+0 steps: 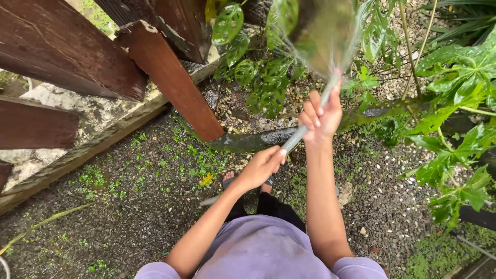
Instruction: Watering garden plants using a hose
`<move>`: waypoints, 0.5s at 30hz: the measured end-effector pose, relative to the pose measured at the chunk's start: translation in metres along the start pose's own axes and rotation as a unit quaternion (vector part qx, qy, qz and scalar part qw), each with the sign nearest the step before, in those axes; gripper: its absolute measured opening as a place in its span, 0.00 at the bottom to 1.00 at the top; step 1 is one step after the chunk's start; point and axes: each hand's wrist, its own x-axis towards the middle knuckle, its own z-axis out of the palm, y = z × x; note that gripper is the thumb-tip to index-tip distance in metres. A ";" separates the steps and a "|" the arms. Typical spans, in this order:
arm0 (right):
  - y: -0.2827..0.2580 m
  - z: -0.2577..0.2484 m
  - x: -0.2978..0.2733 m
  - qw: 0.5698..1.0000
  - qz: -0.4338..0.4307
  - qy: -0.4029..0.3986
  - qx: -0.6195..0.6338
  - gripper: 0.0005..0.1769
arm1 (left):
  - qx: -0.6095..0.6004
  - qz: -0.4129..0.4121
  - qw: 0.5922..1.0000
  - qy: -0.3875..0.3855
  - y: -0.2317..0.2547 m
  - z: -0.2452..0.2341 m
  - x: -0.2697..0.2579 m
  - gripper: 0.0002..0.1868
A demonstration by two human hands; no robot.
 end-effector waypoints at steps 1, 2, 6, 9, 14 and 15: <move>-0.005 -0.011 -0.002 1.000 -0.001 0.001 -0.001 0.24 | 0.000 0.000 1.000 -0.001 -0.002 0.003 0.004 0.19; -0.010 -0.022 -0.006 1.000 -0.011 0.021 -0.003 0.24 | 0.010 -0.013 1.000 -0.008 -0.005 0.005 0.008 0.19; -0.022 -0.058 -0.023 0.995 -0.031 0.094 -0.006 0.26 | 0.031 -0.039 0.998 -0.023 -0.016 0.020 0.019 0.19; -0.022 -0.107 -0.033 0.990 -0.029 0.139 -0.010 0.27 | 0.026 -0.061 0.998 -0.022 -0.030 0.025 0.026 0.20; -0.001 -0.131 -0.053 0.988 -0.004 0.127 0.088 0.26 | 0.063 -0.125 0.990 -0.015 -0.078 0.029 0.026 0.22; 0.003 -0.138 -0.056 0.987 0.002 0.120 0.105 0.25 | 0.072 -0.139 0.988 -0.015 -0.089 0.029 0.025 0.23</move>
